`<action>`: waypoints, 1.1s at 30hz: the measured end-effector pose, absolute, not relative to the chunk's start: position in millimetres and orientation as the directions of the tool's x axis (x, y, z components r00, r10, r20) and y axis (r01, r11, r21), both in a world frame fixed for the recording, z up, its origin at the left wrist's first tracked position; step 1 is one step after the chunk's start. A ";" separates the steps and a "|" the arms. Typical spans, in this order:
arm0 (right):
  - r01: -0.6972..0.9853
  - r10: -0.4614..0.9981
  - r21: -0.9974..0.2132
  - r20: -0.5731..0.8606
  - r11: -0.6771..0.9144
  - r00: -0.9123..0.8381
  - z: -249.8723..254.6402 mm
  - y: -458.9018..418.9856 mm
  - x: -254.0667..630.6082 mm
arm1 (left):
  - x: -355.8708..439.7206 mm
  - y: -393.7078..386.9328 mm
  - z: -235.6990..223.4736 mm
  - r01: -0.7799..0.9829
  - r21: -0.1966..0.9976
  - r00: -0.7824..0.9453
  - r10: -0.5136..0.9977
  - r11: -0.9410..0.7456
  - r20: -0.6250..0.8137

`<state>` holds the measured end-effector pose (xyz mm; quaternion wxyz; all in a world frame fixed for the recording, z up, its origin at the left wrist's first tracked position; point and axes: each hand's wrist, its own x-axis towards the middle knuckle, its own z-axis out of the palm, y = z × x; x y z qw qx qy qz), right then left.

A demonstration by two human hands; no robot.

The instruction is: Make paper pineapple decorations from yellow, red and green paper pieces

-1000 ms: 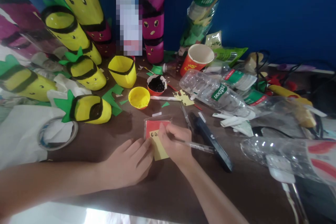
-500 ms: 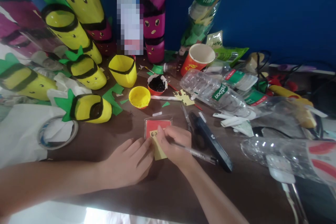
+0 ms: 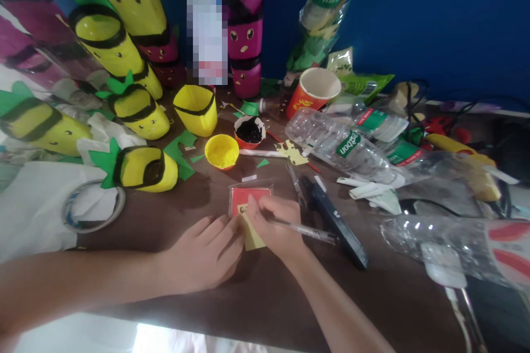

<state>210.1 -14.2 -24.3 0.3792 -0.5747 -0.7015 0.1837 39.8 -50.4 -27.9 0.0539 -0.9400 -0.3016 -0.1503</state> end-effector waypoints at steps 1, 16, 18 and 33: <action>0.669 0.946 -0.693 0.322 0.268 -0.046 -24.2 -14.3 209.8 | 39.7 -50.2 -27.7 0.581 -0.009 0.774 0.549 -0.814 0.315; 0.667 0.932 -0.677 0.356 0.310 -0.071 -31.6 -10.9 212.5 | 39.0 -49.9 -26.8 0.578 -0.004 0.773 0.546 -0.816 0.324; 0.669 0.936 -0.680 0.346 0.300 -0.068 -32.1 -11.2 212.9 | 38.9 -49.9 -26.8 0.575 -0.005 0.774 0.542 -0.818 0.327; 0.657 0.920 -0.720 0.378 0.224 0.100 -19.6 -16.2 209.3 | 38.6 -50.1 -26.4 0.568 0.004 0.783 0.543 -0.823 0.303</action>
